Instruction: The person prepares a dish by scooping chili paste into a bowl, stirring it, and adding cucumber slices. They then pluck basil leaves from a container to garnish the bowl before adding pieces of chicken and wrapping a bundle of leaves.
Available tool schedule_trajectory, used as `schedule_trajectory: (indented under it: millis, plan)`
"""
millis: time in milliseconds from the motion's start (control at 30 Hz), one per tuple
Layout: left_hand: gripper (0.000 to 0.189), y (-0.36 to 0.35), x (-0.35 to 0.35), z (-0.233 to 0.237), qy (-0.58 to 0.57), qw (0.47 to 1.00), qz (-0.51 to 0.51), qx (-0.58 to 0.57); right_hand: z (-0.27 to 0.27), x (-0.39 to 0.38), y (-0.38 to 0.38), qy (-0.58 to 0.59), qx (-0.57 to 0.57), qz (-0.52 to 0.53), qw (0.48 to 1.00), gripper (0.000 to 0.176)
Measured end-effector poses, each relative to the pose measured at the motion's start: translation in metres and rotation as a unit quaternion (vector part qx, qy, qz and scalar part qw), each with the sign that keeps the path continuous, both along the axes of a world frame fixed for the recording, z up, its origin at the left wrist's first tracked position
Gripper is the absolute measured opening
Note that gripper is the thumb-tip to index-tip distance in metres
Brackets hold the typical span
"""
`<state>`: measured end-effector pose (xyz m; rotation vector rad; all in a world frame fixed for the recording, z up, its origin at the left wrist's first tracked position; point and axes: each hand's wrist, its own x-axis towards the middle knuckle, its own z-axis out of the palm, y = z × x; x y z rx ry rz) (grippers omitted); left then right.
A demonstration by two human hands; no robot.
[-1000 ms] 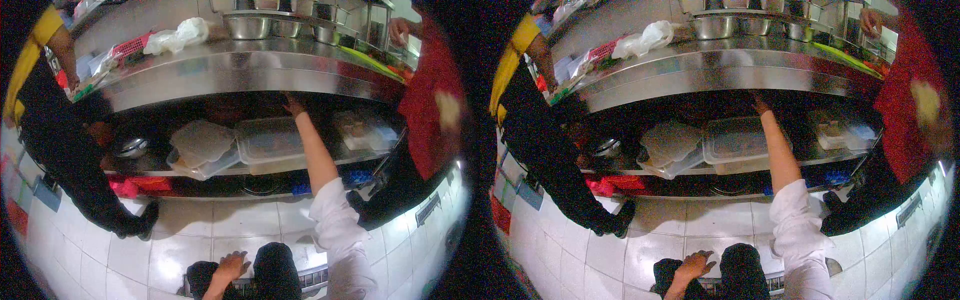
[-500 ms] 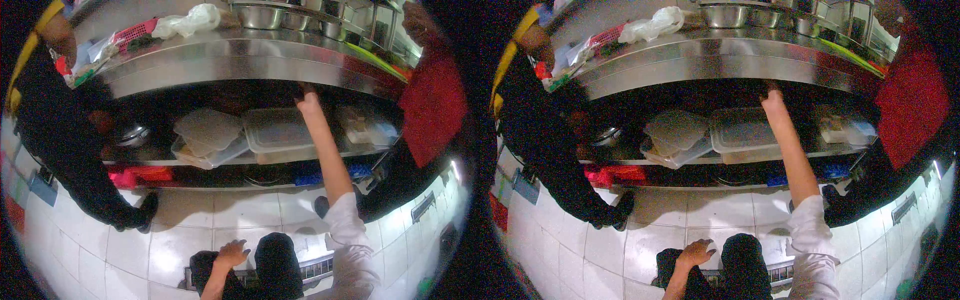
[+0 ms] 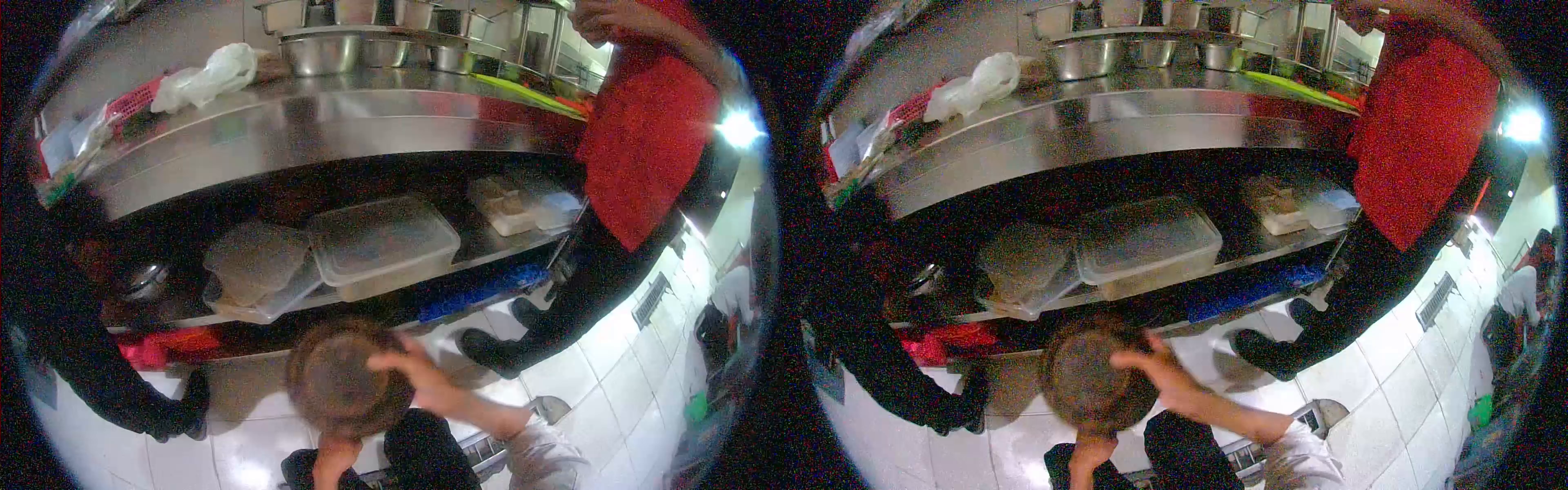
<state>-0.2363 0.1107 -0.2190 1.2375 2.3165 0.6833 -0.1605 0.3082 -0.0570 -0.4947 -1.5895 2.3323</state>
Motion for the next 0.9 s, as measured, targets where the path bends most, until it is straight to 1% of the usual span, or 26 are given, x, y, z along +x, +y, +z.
schedule_trajectory:
  millis: [33, 67, 100, 167, 200, 233, 300, 333, 367, 433, 467, 500, 533, 567, 600, 633, 700, 733, 767, 800, 833, 867, 900]
  plan:
    - [0.035, -0.012, 0.003, -0.015, -0.017, 0.995, 0.023, 0.092, 0.0, 0.003, -0.016, 0.008, 0.063, 0.007, 0.998, 0.053]
    - [0.044, -0.019, 0.008, -0.024, -0.037, 0.981, 0.049, 0.183, -0.025, 0.001, -0.025, 0.015, 0.032, 0.023, 0.999, 0.053]
    - [0.044, -0.021, 0.012, -0.019, -0.041, 0.982, 0.049, 0.179, -0.05, 0.001, -0.033, 0.023, 0.0, 0.039, 0.999, 0.053]
    - [0.052, -0.023, 0.023, 0.001, -0.12, 0.982, 0.079, 0.12, -0.058, 0.006, -0.045, 0.028, 0.186, -0.018, 0.982, 0.054]
    - [0.045, -0.024, 0.03, -0.011, 0.108, 0.988, -0.016, 0.108, -0.054, 0.012, -0.055, 0.0, 0.269, -0.084, 0.959, 0.055]
    - [0.041, -0.018, 0.042, 0.0, 0.062, 0.983, -0.053, -0.162, -0.057, 0.015, -0.056, -0.007, 0.264, -0.077, 0.961, 0.055]
    - [0.036, 0.001, 0.055, 0.025, -0.059, 0.943, -0.15, -0.291, -0.065, 0.027, -0.055, -0.084, 0.298, -0.058, 0.949, 0.051]
    - [0.036, 0.006, 0.059, 0.029, -0.066, 0.943, -0.151, -0.289, -0.069, 0.03, -0.057, -0.065, 0.363, -0.09, 0.925, 0.047]
    - [0.032, 0.007, 0.066, 0.028, -0.066, 0.942, -0.165, -0.284, -0.076, 0.031, -0.057, -0.072, 0.364, -0.088, 0.924, 0.047]
    - [0.029, 0.011, 0.074, 0.02, -0.066, 0.941, -0.175, -0.281, -0.085, 0.03, -0.056, -0.152, 0.426, -0.024, 0.892, 0.052]
    - [0.031, 0.013, 0.073, 0.009, -0.113, 0.919, -0.214, -0.31, -0.082, 0.033, -0.058, -0.149, 0.424, -0.02, 0.893, 0.052]
    - [0.034, 0.013, 0.071, 0.003, -0.158, 0.893, -0.249, -0.339, -0.077, 0.034, -0.063, -0.188, 0.444, 0.032, 0.876, 0.049]
    - [0.034, 0.007, 0.071, 0.003, -0.189, 0.882, -0.255, -0.347, -0.073, 0.034, -0.067, -0.223, 0.462, 0.081, 0.855, 0.047]
    - [0.034, -0.001, 0.075, 0.003, -0.218, 0.88, -0.24, -0.348, -0.08, 0.037, -0.07, -0.214, 0.461, 0.083, 0.857, 0.047]
    - [0.034, -0.012, 0.081, 0.004, -0.246, 0.882, -0.211, -0.341, -0.092, 0.044, -0.074, -0.209, 0.465, 0.136, 0.849, 0.048]
    - [0.034, -0.024, 0.088, 0.011, -0.27, 0.891, -0.167, -0.325, -0.088, 0.052, -0.076, -0.204, 0.47, 0.189, 0.837, 0.05]
    - [0.034, -0.053, 0.113, 0.022, -0.353, 0.901, -0.027, -0.25, -0.047, 0.077, -0.084, -0.124, 0.487, 0.245, 0.829, 0.05]
    - [0.034, -0.065, 0.124, 0.032, -0.404, 0.895, 0.052, -0.183, -0.029, 0.088, -0.091, -0.127, 0.521, 0.269, 0.8, 0.047]
    - [0.034, -0.077, 0.138, 0.045, -0.455, 0.876, 0.12, -0.105, -0.002, 0.098, -0.098, -0.102, 0.529, 0.258, 0.802, 0.046]
    - [0.034, -0.087, 0.152, 0.06, -0.53, 0.83, 0.174, -0.011, 0.043, 0.114, -0.105, -0.106, 0.537, 0.268, 0.793, 0.045]
    - [0.034, -0.092, 0.158, 0.079, -0.609, 0.762, 0.201, 0.087, 0.099, 0.123, -0.106, -0.109, 0.545, 0.279, 0.783, 0.044]
    - [0.034, -0.095, 0.166, 0.104, -0.669, 0.699, 0.197, 0.157, 0.139, 0.131, -0.112, -0.11, 0.579, 0.28, 0.758, 0.039]
    - [0.036, -0.099, 0.167, 0.153, -0.642, 0.744, 0.099, 0.158, 0.184, 0.136, -0.117, -0.116, 0.608, 0.307, 0.723, 0.036]
